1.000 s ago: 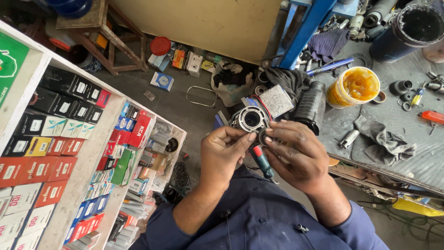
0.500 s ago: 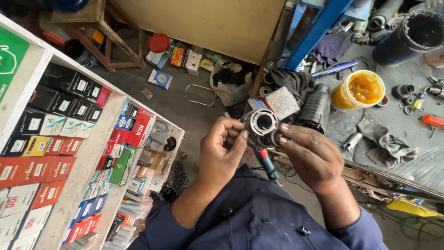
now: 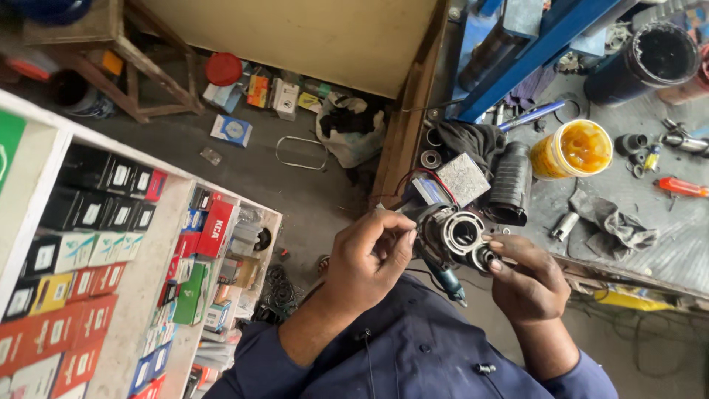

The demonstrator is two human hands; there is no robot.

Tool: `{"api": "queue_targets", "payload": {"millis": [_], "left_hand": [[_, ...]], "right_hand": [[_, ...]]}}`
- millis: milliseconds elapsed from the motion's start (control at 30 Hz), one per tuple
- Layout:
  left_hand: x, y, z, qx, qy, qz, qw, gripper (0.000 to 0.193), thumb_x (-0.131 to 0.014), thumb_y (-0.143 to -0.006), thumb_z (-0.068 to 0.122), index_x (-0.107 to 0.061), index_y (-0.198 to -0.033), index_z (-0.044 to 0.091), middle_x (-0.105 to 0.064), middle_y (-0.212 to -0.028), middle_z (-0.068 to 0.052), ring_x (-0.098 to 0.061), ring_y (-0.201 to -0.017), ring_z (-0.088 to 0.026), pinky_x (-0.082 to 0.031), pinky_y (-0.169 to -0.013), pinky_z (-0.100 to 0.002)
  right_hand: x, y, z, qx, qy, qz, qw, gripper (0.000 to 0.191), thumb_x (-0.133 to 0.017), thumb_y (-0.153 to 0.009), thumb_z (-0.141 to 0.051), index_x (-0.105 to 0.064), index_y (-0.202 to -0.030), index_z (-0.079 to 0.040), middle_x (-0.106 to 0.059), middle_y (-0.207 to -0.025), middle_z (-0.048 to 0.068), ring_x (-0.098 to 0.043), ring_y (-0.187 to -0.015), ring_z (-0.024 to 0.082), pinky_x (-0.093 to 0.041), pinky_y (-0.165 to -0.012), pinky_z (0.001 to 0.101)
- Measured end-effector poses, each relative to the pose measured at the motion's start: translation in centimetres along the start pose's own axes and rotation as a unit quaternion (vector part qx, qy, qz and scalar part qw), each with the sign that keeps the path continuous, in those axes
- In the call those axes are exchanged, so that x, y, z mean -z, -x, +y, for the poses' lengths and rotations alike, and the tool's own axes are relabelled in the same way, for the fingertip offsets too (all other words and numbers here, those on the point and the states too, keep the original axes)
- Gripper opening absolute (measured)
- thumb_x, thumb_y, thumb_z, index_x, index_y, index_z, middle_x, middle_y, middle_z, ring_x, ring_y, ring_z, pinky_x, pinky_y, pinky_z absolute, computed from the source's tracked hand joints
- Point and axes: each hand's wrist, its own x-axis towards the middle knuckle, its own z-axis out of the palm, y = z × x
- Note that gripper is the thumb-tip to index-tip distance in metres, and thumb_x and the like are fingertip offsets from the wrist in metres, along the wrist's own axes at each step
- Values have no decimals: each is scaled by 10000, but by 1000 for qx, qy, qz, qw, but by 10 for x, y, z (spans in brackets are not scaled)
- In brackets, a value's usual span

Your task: The person assembles a small electric motor by inserting a cylindrical metal component into the motor housing, then applies grease to the internal bearings using a small brush. The person rotates the component to spread the grease and continues to adjust the assembly.

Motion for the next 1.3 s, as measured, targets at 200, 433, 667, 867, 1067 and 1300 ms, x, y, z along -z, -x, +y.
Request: {"api": "queue_targets", "payload": {"millis": [200,433,667,867,1067,1300], "left_hand": [[13,-19,-8,18,21,-52,998,99,-723,-974,77,-662,-1048,54,-685,-825,4,-579,-613,-58,-441,-532,-220],[17,-24,-17,17,35,-112,993,112,-730,-963,71,-653,-1044,51,-679,-821,-24,-610,-606,-94,-477,-548,-262],[22,-28,-19,-3,37,-143,989,115,-725,-949,64,-653,-1037,61,-693,-846,-30,-644,-643,-103,-504,-570,-265],[22,-30,-22,1,27,-147,989,119,-728,-941,62,-664,-1041,59,-694,-849,-37,-643,-637,-114,-506,-569,-272],[20,-29,-22,1,34,-161,986,115,-726,-948,67,-664,-1044,55,-704,-872,-41,-673,-662,-117,-529,-577,-267],[17,-28,-24,-16,30,-144,989,116,-726,-948,57,-658,-1042,54,-703,-891,-38,-680,-696,-125,-538,-604,-271]], "right_hand": [[-2,17,-1,-1,104,24,994,145,-695,-917,110,-626,-938,-16,-673,-1004,194,-752,-937,355,-644,-810,437],[-13,28,-12,-3,142,44,989,215,-631,-955,115,-565,-1097,-33,-588,-1112,182,-736,-986,404,-658,-878,494],[-9,20,-25,-42,148,11,988,285,-655,-882,25,-531,-1133,-23,-598,-1188,215,-726,-1060,422,-639,-934,525],[6,16,-31,-111,155,-58,980,580,-890,-766,-85,-493,-1187,-109,-684,-1193,209,-731,-1057,334,-625,-891,414],[8,20,-28,-100,160,-46,981,575,-918,-763,-104,-508,-1162,-157,-691,-1183,194,-738,-1033,309,-608,-826,363],[4,22,-27,-95,163,-35,981,545,-921,-756,-101,-521,-1122,-158,-690,-1168,192,-729,-1019,309,-603,-829,369]]}}
